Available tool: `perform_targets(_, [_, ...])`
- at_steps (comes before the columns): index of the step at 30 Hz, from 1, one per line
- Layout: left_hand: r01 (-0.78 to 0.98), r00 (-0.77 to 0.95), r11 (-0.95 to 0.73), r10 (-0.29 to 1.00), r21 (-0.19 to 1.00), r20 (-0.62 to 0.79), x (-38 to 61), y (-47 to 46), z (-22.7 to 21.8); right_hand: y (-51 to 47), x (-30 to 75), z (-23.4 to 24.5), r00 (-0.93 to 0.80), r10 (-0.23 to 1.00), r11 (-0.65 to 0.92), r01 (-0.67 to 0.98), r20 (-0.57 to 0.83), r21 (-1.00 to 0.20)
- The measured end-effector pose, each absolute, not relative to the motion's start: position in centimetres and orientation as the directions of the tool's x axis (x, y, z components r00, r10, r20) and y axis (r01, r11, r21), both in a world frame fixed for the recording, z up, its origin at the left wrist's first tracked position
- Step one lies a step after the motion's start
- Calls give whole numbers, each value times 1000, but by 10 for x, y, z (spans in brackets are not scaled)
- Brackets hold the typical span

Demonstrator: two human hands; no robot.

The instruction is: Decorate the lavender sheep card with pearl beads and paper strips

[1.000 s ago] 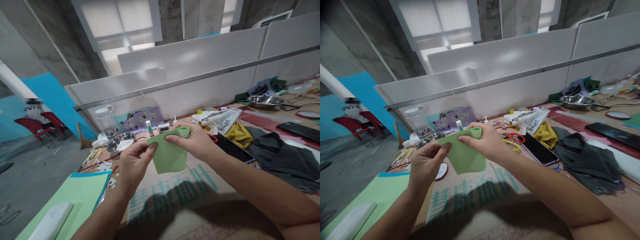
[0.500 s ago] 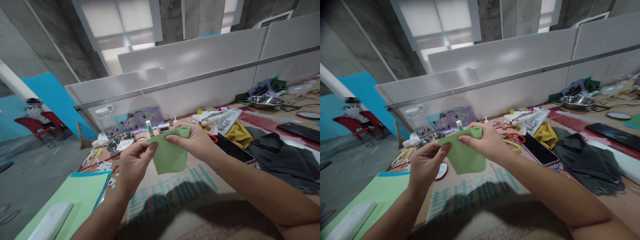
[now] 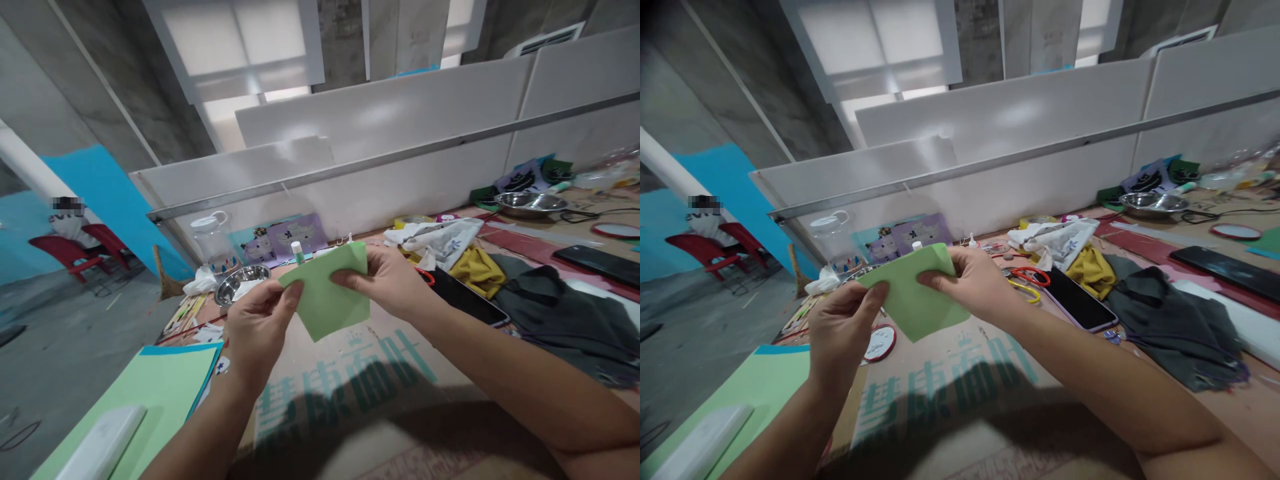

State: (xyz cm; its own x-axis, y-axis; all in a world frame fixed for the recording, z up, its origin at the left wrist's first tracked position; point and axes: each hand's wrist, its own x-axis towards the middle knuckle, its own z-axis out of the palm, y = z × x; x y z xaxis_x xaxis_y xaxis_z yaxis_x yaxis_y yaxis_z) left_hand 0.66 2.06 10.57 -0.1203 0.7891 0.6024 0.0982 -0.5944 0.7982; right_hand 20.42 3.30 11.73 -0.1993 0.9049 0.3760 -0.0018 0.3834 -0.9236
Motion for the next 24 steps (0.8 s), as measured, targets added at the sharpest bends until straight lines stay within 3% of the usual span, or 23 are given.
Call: perform_targets(24, [88, -75, -568, 815, 818, 574, 6, 20, 108, 31, 204, 119, -218, 909, 364, -3, 355, -931])
